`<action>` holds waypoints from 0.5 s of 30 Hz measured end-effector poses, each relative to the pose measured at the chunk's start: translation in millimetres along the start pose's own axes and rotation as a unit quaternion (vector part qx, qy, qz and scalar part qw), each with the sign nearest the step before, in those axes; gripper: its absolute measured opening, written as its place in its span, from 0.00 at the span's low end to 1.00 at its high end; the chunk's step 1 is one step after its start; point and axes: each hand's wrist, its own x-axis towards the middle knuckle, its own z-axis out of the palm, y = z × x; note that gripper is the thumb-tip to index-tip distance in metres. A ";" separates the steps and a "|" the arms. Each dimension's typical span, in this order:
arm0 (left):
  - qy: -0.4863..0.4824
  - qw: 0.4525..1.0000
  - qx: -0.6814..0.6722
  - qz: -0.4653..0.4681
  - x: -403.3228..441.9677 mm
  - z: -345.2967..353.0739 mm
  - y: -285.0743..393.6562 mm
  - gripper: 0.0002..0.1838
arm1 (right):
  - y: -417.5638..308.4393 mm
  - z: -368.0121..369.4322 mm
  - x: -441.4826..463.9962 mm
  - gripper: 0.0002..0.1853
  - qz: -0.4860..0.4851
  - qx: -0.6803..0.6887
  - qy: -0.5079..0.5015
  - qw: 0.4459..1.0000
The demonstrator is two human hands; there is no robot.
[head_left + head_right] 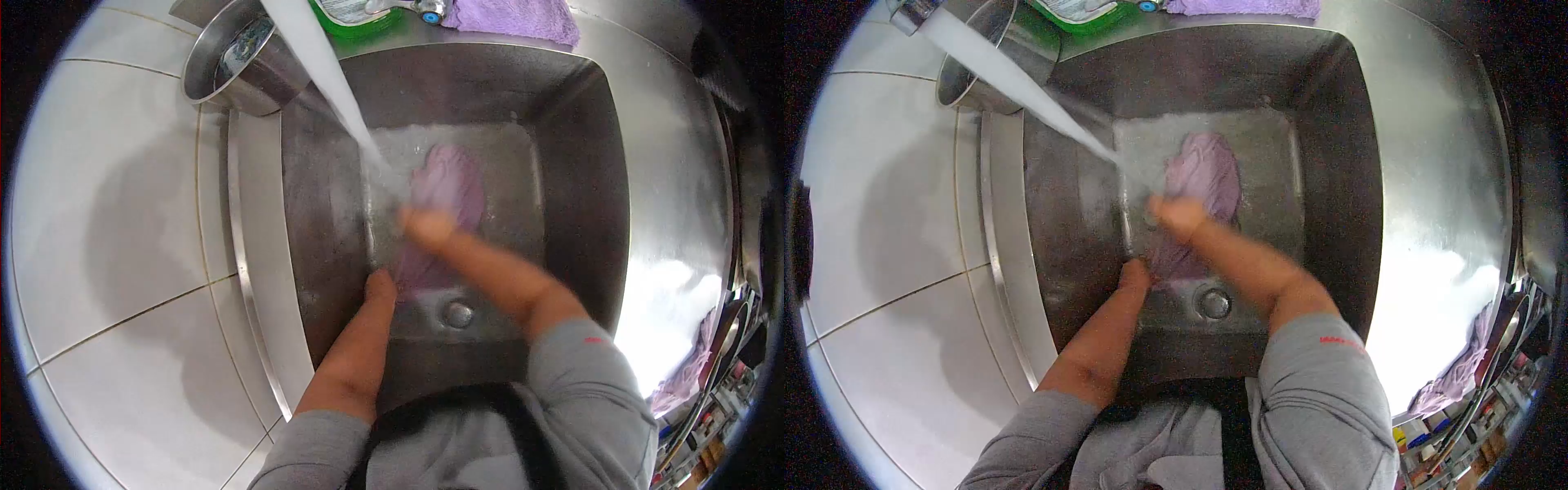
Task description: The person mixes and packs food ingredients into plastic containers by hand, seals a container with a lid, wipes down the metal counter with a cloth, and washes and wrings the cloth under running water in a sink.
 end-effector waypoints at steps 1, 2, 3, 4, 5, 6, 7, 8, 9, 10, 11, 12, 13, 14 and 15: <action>0.010 1.000 0.022 0.013 3.2 2.7 -2.3 0.14 | 3.5 12.2 -1.8 0.17 -0.001 -0.001 -0.002 1.000; 0.007 1.000 0.024 0.010 -1.4 0.2 -0.2 0.14 | 11.5 38.2 0.0 0.17 -0.026 0.002 -0.039 0.999; 0.006 0.999 0.030 -0.009 -10.5 -6.6 6.0 0.14 | 20.7 65.8 1.4 0.18 -0.051 0.006 -0.078 0.996; 0.007 0.999 0.037 -0.028 -14.1 -8.9 7.9 0.14 | 25.9 52.7 10.9 0.16 -0.085 -0.029 -0.102 0.991; 0.005 0.999 0.039 -0.032 -11.0 -7.1 5.1 0.14 | 29.9 38.0 19.9 0.14 -0.120 -0.062 -0.123 0.983; 0.005 0.999 0.000 -0.032 -8.8 -1.7 -0.2 0.15 | 26.9 -12.1 33.8 0.11 -0.114 -0.219 -0.058 0.967; 0.009 0.999 -0.041 -0.029 -6.5 -1.3 -1.4 0.16 | 36.7 -46.9 50.3 0.11 -0.074 -0.199 0.031 0.977; 0.014 0.999 -0.042 -0.026 -7.2 -5.8 2.0 0.16 | 59.1 -58.0 76.1 0.12 -0.051 -0.189 0.082 0.977; -0.001 1.000 -0.024 -0.019 -8.9 -9.3 4.3 0.17 | 56.5 -63.2 76.9 0.12 -0.051 -0.190 0.087 0.977; -0.017 1.000 -0.007 -0.013 -11.7 -11.9 5.8 0.17 | 54.2 -65.8 74.6 0.12 -0.037 -0.167 0.112 0.979; -0.016 1.000 -0.010 -0.011 -14.0 -13.0 6.2 0.17 | 52.6 -66.7 70.1 0.12 -0.024 -0.145 0.134 0.980; 0.004 1.000 0.004 0.008 -15.1 -12.9 5.6 0.16 | 26.1 -61.2 44.9 0.14 -0.008 -0.148 0.050 0.988; 0.022 0.999 0.019 0.029 -15.2 -12.1 8.0 0.15 | 16.9 -23.2 25.5 0.16 -0.064 -0.145 0.029 0.987; 0.023 0.999 0.017 0.033 -17.2 -15.6 16.4 0.15 | 1.3 15.0 0.7 0.17 -0.129 -0.186 0.007 0.974; 0.022 1.000 0.006 0.013 -22.4 -22.7 26.2 0.15 | -22.0 25.3 -24.7 0.17 -0.148 -0.170 -0.160 0.961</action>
